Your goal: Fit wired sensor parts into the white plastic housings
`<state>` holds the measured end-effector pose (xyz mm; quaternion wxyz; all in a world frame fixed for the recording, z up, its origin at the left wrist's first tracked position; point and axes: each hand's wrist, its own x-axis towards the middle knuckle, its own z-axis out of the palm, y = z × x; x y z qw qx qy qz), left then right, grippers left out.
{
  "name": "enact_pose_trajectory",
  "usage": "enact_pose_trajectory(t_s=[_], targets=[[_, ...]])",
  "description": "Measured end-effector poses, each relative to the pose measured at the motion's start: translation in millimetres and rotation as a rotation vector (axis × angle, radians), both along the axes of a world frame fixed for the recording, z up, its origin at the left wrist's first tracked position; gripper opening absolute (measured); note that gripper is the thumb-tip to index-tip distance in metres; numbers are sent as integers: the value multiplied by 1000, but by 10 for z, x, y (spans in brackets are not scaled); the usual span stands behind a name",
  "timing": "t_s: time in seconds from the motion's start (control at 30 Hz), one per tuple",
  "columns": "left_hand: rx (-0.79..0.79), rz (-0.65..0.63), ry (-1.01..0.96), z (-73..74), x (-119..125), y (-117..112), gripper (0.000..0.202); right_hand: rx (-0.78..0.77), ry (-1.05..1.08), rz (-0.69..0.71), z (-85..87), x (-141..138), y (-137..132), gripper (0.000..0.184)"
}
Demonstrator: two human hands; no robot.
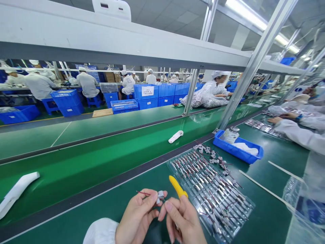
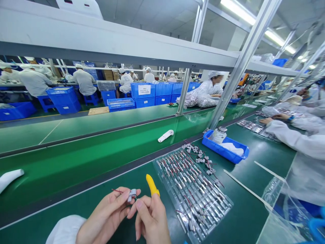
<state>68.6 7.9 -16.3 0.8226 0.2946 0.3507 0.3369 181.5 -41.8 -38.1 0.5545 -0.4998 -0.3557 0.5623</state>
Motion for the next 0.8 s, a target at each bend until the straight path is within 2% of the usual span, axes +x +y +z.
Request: enact_pose_trajectory(t_s=[0.17, 0.37, 0.47, 0.63, 0.73, 0.8], targets=[[-24, 44, -18, -1, 23, -17, 34, 20, 14, -50, -33, 2, -2, 44], [21, 30, 12, -23, 28, -41, 33, 22, -24, -13, -23, -5, -3, 44], [139, 25, 77, -71, 18, -45, 32, 33, -54, -22, -66, -30, -11, 45], [386, -29, 238, -167, -23, -61, 34, 30, -101, -169, -297, -82, -12, 48], [639, -87, 438, -154, -66, -75, 22, 69, -171, -196, -397, -75, -16, 44], [699, -146, 472, -102, -110, -60, 30, 110, -224, -161, -400, -50, -32, 41]])
